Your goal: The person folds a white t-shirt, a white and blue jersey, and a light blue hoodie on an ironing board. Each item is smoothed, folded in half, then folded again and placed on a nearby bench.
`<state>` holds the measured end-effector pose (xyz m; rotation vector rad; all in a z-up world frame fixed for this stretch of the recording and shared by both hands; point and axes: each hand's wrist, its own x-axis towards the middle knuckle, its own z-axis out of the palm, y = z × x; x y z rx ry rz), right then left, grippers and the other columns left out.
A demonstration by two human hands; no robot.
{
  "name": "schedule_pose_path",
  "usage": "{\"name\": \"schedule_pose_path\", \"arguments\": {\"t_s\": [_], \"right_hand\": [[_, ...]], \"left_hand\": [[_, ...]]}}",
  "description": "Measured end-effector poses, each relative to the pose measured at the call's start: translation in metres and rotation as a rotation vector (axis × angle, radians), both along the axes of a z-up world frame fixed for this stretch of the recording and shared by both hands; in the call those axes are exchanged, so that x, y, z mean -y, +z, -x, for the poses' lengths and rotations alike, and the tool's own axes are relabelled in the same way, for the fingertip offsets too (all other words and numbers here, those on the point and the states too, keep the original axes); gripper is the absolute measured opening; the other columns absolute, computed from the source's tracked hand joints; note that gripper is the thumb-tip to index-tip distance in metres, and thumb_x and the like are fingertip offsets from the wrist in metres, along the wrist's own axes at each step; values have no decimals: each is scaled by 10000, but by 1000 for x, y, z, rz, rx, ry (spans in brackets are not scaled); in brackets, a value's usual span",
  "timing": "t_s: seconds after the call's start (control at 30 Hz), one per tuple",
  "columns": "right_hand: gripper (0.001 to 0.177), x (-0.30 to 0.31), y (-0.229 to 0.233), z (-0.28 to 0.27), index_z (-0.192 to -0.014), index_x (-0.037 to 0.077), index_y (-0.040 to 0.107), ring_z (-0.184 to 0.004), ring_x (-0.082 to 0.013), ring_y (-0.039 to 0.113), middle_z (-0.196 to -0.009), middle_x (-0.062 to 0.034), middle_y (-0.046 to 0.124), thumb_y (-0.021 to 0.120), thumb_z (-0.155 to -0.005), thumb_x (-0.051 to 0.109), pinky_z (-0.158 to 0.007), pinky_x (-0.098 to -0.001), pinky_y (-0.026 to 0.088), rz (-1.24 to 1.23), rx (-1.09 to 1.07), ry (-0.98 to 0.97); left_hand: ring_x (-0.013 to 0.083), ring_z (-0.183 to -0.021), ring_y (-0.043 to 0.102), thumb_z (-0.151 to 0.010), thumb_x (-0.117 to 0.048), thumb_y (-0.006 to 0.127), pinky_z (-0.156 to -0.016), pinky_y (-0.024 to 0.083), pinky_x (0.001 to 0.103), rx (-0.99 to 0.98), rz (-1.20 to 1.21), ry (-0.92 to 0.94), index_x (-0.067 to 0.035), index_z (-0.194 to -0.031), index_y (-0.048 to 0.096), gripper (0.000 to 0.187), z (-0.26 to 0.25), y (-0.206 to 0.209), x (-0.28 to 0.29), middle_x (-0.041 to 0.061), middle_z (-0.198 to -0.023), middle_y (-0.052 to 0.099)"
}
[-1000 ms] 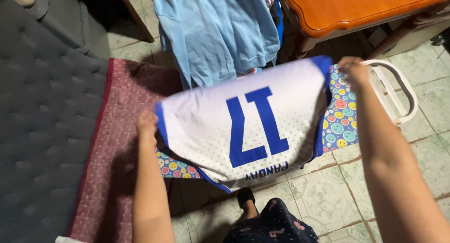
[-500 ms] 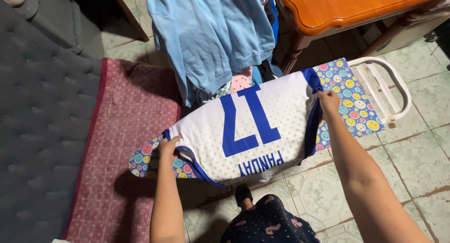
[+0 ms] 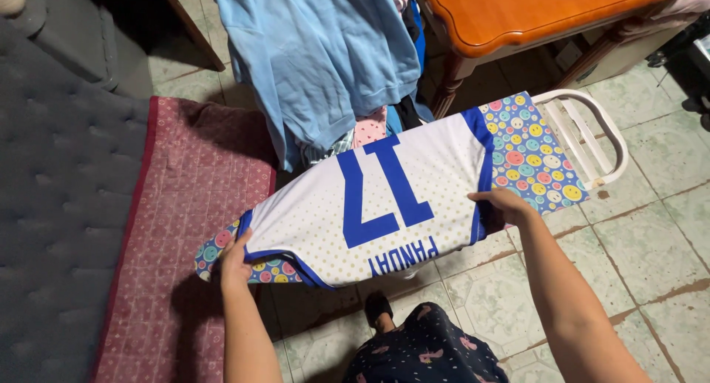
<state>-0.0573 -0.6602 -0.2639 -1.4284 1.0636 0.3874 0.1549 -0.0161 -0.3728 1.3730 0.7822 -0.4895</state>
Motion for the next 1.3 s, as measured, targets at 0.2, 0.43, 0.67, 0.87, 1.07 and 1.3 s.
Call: {"name": "schedule_pose_path", "arguments": {"t_s": [0.2, 0.43, 0.67, 0.87, 1.07, 1.3], "right_hand": [[517, 7, -11, 23, -1194, -61, 604, -853, -332, 719, -1046, -173, 715, 721, -866, 321, -675, -553, 595, -48, 72, -278], [517, -3, -20, 46, -1088, -39, 728, -781, -282, 703, -985, -184, 718, 772, -868, 427, -710, -410, 587, -50, 123, -44], [406, -26, -16, 88, -933, 12, 763, -685, -136, 594, -787, -19, 699, 863, -800, 382, -642, -278, 466, 93, 98, 306], [364, -41, -50, 113, -841, 0, 778, -616, -108, 548, -714, -19, 654, 862, -778, 349, -563, -262, 403, 146, 189, 350], [237, -33, -67, 153, -901, -3, 779, -621, -109, 542, -715, -12, 659, 714, -853, 220, -579, -267, 411, -9, 217, 273], [239, -63, -64, 177, -878, 88, 634, -524, -127, 440, -625, -11, 515, 754, -880, 295, -483, -339, 359, 197, 393, 237]], "left_hand": [[196, -896, 662, -818, -157, 892, -824, 528, 326, 409, -363, 59, 38, -1145, 732, 413, 23, -3, 3, 121, -1055, 750], [341, -1252, 514, -810, -170, 929, -1055, 467, 436, 560, -1073, 318, 50, -1353, 545, 701, 108, -14, 51, 268, -1365, 542], [305, -1362, 351, -860, -612, 638, -1178, 234, 467, 57, 218, 302, -158, -1627, 242, 975, 191, -26, 109, 28, -1621, 299], [183, -1232, 561, -808, -500, 779, -1098, 356, 374, 164, 81, -217, 16, -1327, 664, 741, 239, -23, 152, 99, -1328, 673], [188, -972, 707, -775, -373, 844, -905, 521, 336, 137, -136, -532, 31, -1148, 732, 561, 293, -22, 145, 80, -1044, 767], [115, -860, 635, -834, -332, 795, -805, 504, 304, 323, -35, -408, -18, -1094, 745, 411, 368, -27, 133, 19, -957, 736]]}}
